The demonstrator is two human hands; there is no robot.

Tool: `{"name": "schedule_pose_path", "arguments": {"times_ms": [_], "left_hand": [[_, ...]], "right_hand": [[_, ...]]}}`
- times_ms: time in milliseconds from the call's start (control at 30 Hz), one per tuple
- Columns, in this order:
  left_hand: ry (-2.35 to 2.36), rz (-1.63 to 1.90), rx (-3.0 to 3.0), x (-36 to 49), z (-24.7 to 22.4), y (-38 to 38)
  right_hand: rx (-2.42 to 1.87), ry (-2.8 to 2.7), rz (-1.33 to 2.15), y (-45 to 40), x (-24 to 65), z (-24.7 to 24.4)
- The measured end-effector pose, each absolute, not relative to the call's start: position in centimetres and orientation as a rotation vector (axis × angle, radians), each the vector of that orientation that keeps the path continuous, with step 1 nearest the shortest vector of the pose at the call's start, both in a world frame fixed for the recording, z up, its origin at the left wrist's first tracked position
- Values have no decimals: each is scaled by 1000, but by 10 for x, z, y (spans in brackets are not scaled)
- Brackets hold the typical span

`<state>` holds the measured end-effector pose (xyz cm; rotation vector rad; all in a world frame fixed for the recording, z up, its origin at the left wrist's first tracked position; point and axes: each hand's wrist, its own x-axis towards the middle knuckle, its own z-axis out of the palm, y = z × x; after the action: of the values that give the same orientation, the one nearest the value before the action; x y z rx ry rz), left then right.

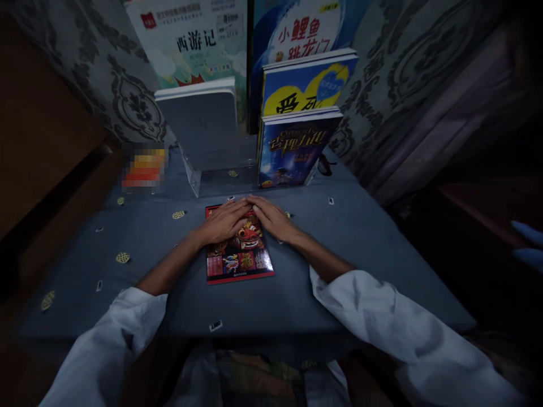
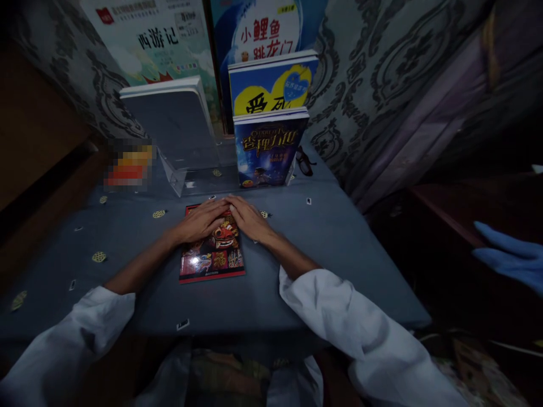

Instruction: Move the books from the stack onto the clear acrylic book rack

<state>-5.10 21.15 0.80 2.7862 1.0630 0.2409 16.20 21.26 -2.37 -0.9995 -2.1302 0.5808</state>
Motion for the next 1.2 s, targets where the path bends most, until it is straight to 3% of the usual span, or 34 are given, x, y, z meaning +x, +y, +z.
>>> {"name": "schedule_pose_path", "arguments": {"times_ms": [333, 1200], "left_hand": [[1083, 247, 2803, -49, 9, 209], [825, 179, 2875, -40, 23, 159]], "right_hand": [[-1031, -2236, 405, 213, 158, -24], [-1017, -2210, 493, 216, 162, -25]]}}
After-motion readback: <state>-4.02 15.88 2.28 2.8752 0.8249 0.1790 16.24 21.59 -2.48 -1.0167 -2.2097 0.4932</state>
